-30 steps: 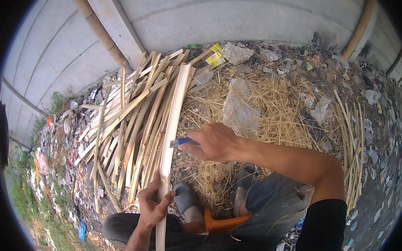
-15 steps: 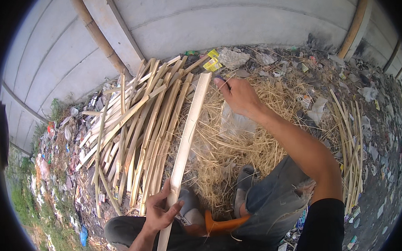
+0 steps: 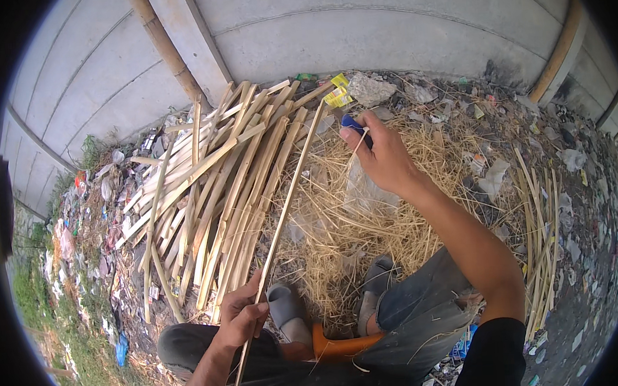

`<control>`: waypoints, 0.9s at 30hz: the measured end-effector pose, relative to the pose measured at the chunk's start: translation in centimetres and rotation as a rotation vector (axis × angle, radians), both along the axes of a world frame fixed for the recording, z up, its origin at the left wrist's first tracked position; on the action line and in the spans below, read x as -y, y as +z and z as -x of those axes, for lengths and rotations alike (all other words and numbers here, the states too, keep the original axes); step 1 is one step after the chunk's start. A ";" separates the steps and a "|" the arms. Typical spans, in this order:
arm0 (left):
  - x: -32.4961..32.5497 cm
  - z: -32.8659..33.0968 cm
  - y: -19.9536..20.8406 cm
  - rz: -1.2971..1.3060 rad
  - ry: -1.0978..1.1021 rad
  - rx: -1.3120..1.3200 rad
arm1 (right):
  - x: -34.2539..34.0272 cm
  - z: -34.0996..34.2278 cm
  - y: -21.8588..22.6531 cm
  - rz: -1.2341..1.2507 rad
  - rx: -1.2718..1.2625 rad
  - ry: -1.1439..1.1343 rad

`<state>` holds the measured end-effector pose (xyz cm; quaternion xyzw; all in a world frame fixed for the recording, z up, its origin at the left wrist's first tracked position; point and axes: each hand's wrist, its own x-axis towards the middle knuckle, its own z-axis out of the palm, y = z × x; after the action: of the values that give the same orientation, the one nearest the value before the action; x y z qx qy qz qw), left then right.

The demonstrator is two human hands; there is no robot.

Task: The person sits on a bed of straw and uses a knife to shave thin strips off a long bamboo pole. They hold the pole with their left hand and scrape the blade along its length with their right hand, creating a pile of bamboo shavings.

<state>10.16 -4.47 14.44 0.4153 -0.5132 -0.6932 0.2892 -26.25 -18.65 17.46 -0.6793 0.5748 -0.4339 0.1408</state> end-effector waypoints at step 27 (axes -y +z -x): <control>-0.9 -0.1 -2.0 -0.064 0.048 0.084 | -1.7 -1.4 0.6 -0.392 -0.191 0.121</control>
<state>10.21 -3.53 12.46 0.4653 -0.4924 -0.6841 0.2704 -24.88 -16.95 18.02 -0.7104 0.6169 -0.2383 0.2409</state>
